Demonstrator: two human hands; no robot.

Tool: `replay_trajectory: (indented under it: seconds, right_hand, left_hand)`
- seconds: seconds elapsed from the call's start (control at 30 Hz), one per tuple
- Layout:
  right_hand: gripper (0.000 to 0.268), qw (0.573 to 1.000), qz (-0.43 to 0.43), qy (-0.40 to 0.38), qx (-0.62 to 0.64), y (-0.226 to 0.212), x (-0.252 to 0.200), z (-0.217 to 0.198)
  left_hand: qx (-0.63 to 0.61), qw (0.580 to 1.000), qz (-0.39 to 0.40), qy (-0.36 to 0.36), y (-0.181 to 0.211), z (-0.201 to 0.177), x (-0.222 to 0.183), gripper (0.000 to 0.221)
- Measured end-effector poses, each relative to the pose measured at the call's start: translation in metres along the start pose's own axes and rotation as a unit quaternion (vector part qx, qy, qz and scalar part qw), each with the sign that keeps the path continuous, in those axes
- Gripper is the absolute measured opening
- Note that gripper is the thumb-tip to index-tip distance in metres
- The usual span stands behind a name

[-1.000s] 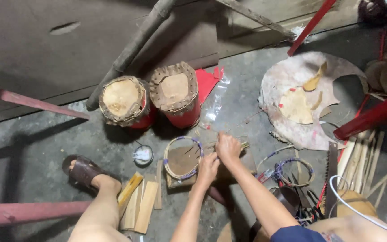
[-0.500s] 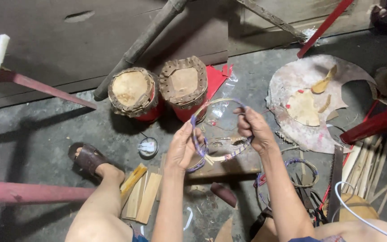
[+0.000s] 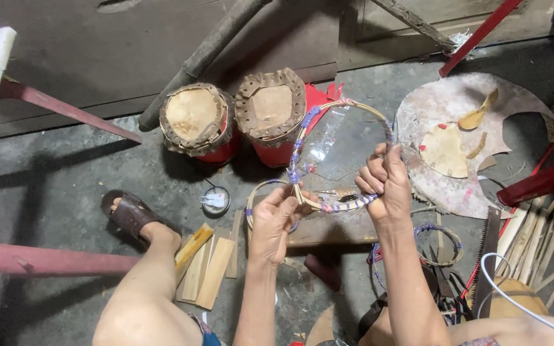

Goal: A person is seen sitting on the floor, meticulously wrapping a small circular frame with purple and blue decorative wire, likely for an instrument, and then using scissors to trim the excess.

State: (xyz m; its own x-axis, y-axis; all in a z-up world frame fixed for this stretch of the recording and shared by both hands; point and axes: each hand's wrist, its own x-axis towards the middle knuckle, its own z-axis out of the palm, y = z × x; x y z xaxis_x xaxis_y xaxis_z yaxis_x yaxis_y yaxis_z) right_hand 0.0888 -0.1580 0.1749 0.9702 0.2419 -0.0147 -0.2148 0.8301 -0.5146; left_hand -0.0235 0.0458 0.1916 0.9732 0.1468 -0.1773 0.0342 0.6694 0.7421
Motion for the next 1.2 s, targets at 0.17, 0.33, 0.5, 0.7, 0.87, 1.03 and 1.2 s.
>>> replay_trajectory:
  seconds: [0.17,0.33,0.5,0.7,0.87,1.03,1.2]
  right_hand:
    - [0.036,1.0,-0.008,0.003,-0.01,-0.01,-0.012,0.016]
    - [0.036,1.0,-0.004,0.005,-0.014,-0.02,-0.019,0.018]
    - [0.038,0.998,0.057,0.008,0.027,-0.03,-0.021,0.012]
    - [0.035,0.971,0.204,-0.006,0.121,-0.011,-0.01,-0.008]
    - [0.031,0.949,0.256,0.018,0.183,-0.005,-0.01,-0.003]
    - [0.036,0.979,0.142,0.134,0.06,-0.023,-0.029,0.041]
    - [0.03,0.996,0.024,0.044,-0.078,-0.042,-0.039,0.047]
  left_hand:
    - [0.021,1.0,0.009,-0.015,0.021,0.026,-0.014,0.041]
    - [0.051,0.998,0.03,-0.024,0.027,0.037,-0.019,0.035]
    - [0.044,0.998,-0.031,-0.035,0.034,0.044,-0.028,0.042]
    - [0.0,0.998,-0.045,-0.038,0.03,0.046,-0.033,0.024]
    - [0.033,0.999,-0.037,0.015,0.037,0.052,-0.038,0.029]
    - [0.065,0.997,-0.014,0.033,0.042,0.055,-0.04,0.035]
    - [0.138,0.989,-0.045,0.0,0.048,0.056,-0.044,0.025]
